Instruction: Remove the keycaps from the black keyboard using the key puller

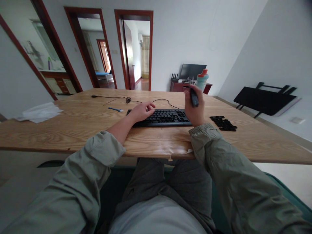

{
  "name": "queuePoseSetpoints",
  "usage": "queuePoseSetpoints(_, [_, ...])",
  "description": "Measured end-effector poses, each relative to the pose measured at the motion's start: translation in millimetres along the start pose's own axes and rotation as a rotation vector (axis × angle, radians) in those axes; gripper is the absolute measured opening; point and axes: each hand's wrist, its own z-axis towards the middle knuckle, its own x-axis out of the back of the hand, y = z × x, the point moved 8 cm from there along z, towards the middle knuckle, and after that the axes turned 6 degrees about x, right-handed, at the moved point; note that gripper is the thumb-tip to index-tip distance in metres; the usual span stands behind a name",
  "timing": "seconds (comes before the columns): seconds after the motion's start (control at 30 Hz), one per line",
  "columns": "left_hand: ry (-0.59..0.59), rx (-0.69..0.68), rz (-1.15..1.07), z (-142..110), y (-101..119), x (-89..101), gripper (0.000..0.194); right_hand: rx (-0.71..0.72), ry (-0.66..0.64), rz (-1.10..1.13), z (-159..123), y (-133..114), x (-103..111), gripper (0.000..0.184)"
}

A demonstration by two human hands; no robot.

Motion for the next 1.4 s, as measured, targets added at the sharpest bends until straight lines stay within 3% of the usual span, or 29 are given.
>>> queuePoseSetpoints(0.23, [-0.010, -0.005, -0.017, 0.4, -4.0, -0.3, 0.030, -0.098, -0.015, 0.088, 2.4, 4.8, -2.0, 0.037])
queuePoseSetpoints(0.43, [-0.032, 0.004, -0.005, 0.8, -3.2, -1.9, 0.028, -0.288, -0.185, 0.201, -7.5, 11.3, -26.3, 0.040])
queuePoseSetpoints(0.57, [-0.025, -0.013, -0.003, 1.0, -2.5, -1.1, 0.027, -0.347, -0.072, 0.279, -8.4, 22.8, -24.5, 0.041])
queuePoseSetpoints(0.7, [-0.040, 0.012, -0.096, 2.7, 0.0, -3.6, 0.028, -0.204, 0.012, 0.197, -6.4, 18.4, -18.8, 0.045])
queuePoseSetpoints(0.9, [-0.218, 0.139, -0.415, 4.5, 8.3, -27.0, 0.050, 0.094, -0.384, 0.007, -22.8, -25.3, -64.9, 0.080])
queuePoseSetpoints(1.03, [-0.219, 0.103, -0.474, 4.1, 12.8, -29.6, 0.044, 0.221, -0.507, -0.033, -33.8, -48.8, -82.4, 0.088])
queuePoseSetpoints(1.17, [-0.212, 0.072, -0.474, 2.9, 12.3, -28.3, 0.036, 0.244, -0.533, -0.047, -36.4, -53.0, -83.5, 0.087])
queuePoseSetpoints(1.4, [-0.136, 0.170, -0.556, 3.7, 1.7, -22.5, 0.037, 0.204, -0.653, -0.021, -40.5, -52.8, -84.9, 0.090])
